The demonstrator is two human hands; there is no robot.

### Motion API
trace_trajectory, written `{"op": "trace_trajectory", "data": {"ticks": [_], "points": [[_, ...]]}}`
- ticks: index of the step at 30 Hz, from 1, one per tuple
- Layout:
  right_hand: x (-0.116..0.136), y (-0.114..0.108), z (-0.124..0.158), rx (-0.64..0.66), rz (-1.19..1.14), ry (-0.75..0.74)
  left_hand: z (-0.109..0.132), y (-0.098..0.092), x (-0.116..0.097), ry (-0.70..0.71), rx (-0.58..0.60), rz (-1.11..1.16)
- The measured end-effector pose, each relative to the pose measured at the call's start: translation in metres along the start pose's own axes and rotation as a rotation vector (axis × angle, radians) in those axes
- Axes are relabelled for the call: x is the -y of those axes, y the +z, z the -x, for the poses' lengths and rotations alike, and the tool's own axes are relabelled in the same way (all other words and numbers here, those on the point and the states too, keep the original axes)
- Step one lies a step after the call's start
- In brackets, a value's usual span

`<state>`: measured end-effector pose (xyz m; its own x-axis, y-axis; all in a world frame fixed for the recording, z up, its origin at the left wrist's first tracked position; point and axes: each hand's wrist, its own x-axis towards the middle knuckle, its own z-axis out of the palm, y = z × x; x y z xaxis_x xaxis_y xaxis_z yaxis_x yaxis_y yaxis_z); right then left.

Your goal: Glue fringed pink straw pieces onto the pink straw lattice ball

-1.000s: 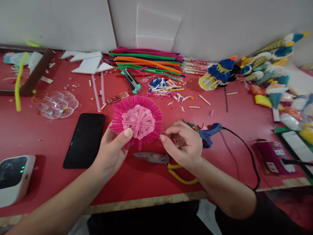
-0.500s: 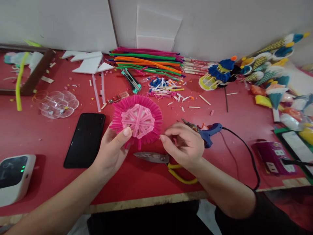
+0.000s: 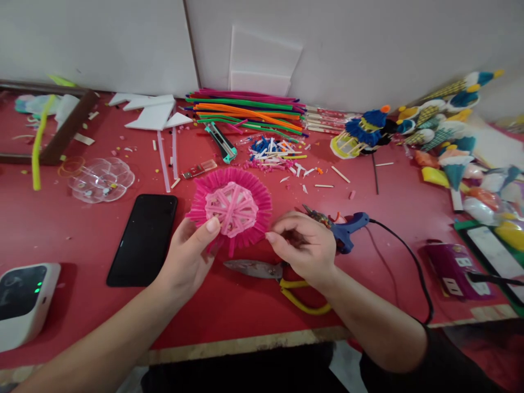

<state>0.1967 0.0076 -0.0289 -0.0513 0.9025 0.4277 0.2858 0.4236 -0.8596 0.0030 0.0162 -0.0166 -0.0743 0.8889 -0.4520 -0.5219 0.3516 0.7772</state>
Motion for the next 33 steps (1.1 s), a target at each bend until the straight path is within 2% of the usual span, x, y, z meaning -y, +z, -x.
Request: {"op": "trace_trajectory", "data": {"ticks": [3, 10, 21, 27, 33], "points": [[-0.0001, 0.0011, -0.0017, 0.005, -0.029, 0.018, -0.0008, 0.0001, 0.0001, -0.010, -0.019, 0.030], [-0.0037, 0.0052, -0.0012, 0.009, -0.161, 0.163, -0.0023, -0.0008, 0.0021, -0.006, -0.028, 0.009], [-0.0050, 0.0053, 0.0000, 0.037, -0.205, 0.205, -0.0011, 0.0008, 0.0008, 0.006, -0.042, -0.003], [-0.0025, -0.0001, -0.0028, 0.093, -0.288, 0.223, -0.0006, -0.0005, 0.0009, 0.005, 0.055, -0.024], [-0.0050, 0.0008, -0.0004, 0.146, -0.226, 0.228, -0.0001, 0.0002, 0.0009, 0.021, 0.084, -0.022]]}}
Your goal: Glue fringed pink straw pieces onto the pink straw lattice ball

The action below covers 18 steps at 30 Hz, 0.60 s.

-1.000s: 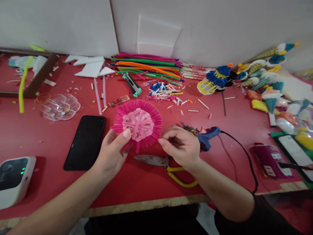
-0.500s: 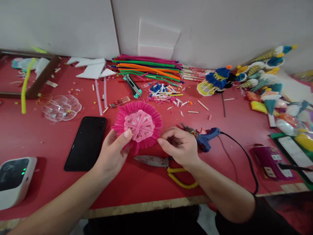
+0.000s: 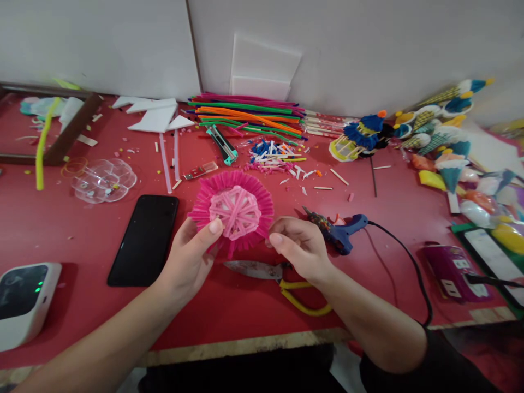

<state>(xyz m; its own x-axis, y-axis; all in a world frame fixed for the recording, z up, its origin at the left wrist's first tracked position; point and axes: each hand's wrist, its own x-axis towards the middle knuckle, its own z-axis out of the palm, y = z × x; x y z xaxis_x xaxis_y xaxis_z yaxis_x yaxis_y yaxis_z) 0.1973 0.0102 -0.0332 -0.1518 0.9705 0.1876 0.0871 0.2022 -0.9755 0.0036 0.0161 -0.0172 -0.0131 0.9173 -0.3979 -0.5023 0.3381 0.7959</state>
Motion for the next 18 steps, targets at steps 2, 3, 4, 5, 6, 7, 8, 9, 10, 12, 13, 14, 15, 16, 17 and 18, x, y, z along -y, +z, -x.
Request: {"op": "trace_trajectory", "data": {"ticks": [2, 3, 4, 5, 6, 7, 8, 9, 10, 12, 13, 14, 15, 16, 17, 18], "points": [[0.000, 0.000, 0.001, 0.005, 0.028, 0.003, 0.000, 0.001, 0.001, 0.000, 0.001, -0.005], [0.000, 0.001, 0.002, -0.002, 0.028, 0.001, 0.001, 0.001, 0.001, -0.002, 0.001, -0.007], [0.000, 0.001, 0.002, -0.013, 0.013, -0.002, 0.001, 0.001, 0.001, -0.004, -0.003, -0.006], [0.001, 0.001, 0.002, -0.031, -0.013, -0.005, 0.001, 0.001, 0.001, -0.002, -0.013, 0.001], [0.001, 0.002, 0.001, -0.063, -0.043, -0.001, 0.001, 0.000, 0.001, 0.002, -0.029, 0.016], [0.001, 0.002, 0.001, -0.111, -0.069, 0.010, 0.000, -0.001, 0.001, 0.004, -0.056, 0.036], [0.000, 0.003, 0.000, -0.168, -0.084, 0.029, 0.000, -0.002, 0.001, -0.001, -0.085, 0.059], [-0.001, 0.003, 0.000, -0.218, -0.084, 0.053, 0.000, -0.002, 0.001, -0.008, -0.113, 0.079], [-0.002, 0.003, -0.001, -0.259, -0.072, 0.074, -0.001, -0.003, 0.000, -0.016, -0.130, 0.093], [-0.006, 0.003, -0.001, -0.294, -0.040, 0.085, 0.000, -0.003, 0.000, -0.015, -0.120, 0.095], [-0.008, 0.003, -0.001, -0.295, -0.037, 0.073, 0.000, -0.002, -0.001, -0.004, -0.087, 0.087], [-0.010, 0.002, -0.001, -0.295, -0.051, 0.054, 0.001, -0.001, -0.001, 0.012, -0.046, 0.075], [-0.011, 0.002, -0.001, -0.293, -0.079, 0.032, 0.002, 0.000, -0.001, 0.031, -0.006, 0.063], [-0.012, 0.002, -0.001, -0.292, -0.113, 0.009, 0.002, 0.001, -0.001, 0.048, 0.029, 0.050], [-0.012, 0.002, 0.000, -0.284, -0.145, -0.008, 0.003, 0.001, 0.000, 0.062, 0.055, 0.036], [-0.012, 0.002, 0.000, -0.273, -0.169, -0.021, 0.004, 0.001, 0.001, 0.074, 0.073, 0.018]]}}
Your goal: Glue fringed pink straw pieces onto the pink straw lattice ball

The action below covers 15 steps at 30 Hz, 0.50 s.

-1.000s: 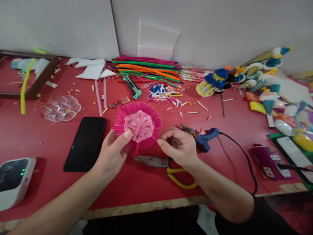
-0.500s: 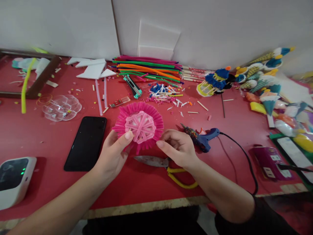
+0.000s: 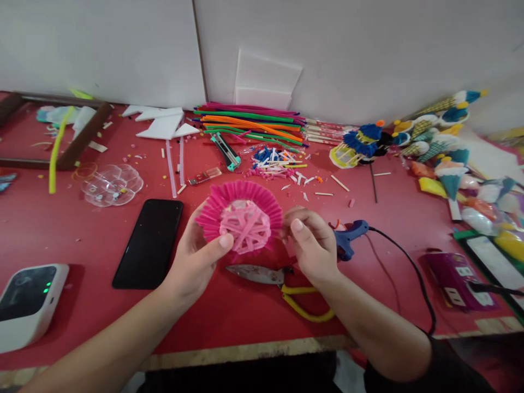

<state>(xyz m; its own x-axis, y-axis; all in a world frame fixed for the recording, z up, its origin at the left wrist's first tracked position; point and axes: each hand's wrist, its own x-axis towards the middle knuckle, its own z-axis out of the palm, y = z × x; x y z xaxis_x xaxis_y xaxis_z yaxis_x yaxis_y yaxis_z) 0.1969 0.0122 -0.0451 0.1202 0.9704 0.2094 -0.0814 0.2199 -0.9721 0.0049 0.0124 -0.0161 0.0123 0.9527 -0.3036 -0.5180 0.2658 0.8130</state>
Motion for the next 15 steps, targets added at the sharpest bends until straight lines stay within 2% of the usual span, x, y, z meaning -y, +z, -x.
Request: {"op": "trace_trajectory", "data": {"ticks": [6, 15], "points": [[0.0047, -0.0011, 0.0022, 0.115, 0.009, -0.023, 0.0049, -0.0059, 0.0025, 0.061, 0.109, -0.141], [0.0081, 0.0036, 0.0007, 0.059, 0.085, 0.015, 0.0046, -0.0068, 0.0037, 0.056, 0.128, -0.132]]}}
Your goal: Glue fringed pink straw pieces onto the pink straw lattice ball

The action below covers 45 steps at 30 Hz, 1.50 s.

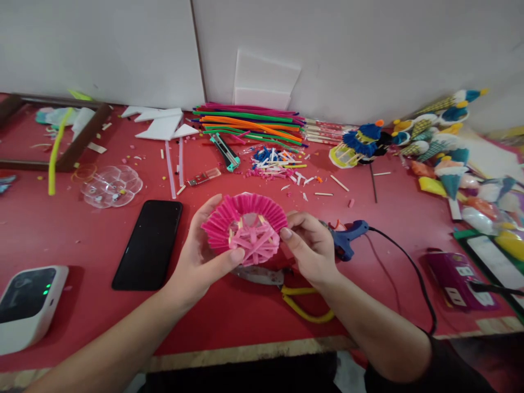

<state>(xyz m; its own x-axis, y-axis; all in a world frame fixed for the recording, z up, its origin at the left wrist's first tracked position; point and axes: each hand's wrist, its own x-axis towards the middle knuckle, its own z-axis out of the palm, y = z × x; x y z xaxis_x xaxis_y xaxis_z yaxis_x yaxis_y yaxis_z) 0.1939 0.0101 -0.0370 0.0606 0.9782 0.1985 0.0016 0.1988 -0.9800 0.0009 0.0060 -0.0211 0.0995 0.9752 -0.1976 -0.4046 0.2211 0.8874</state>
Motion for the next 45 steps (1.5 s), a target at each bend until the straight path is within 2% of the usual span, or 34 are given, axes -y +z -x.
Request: {"op": "trace_trajectory", "data": {"ticks": [12, 25, 30, 36, 39, 42, 45], "points": [[0.002, 0.003, -0.003, -0.031, -0.006, 0.009, -0.004, -0.003, 0.003, -0.051, -0.062, 0.048], [0.002, 0.002, -0.003, -0.101, 0.027, 0.014, -0.004, -0.002, 0.002, -0.094, 0.092, -0.010], [0.001, 0.002, -0.001, -0.093, 0.017, 0.016, -0.005, -0.001, 0.002, -0.123, -0.001, -0.001], [-0.007, -0.001, 0.000, -0.017, -0.182, 0.069, -0.010, 0.000, -0.001, -0.148, -0.075, 0.156], [-0.007, -0.002, 0.000, -0.007, -0.145, 0.079, -0.014, -0.002, -0.001, -0.163, -0.171, 0.195], [-0.004, -0.003, 0.000, 0.030, -0.038, 0.016, -0.016, -0.001, -0.004, -0.193, -0.233, 0.249], [-0.004, 0.000, -0.001, -0.027, -0.066, -0.022, -0.016, 0.002, -0.009, -0.254, -0.285, 0.317]]}}
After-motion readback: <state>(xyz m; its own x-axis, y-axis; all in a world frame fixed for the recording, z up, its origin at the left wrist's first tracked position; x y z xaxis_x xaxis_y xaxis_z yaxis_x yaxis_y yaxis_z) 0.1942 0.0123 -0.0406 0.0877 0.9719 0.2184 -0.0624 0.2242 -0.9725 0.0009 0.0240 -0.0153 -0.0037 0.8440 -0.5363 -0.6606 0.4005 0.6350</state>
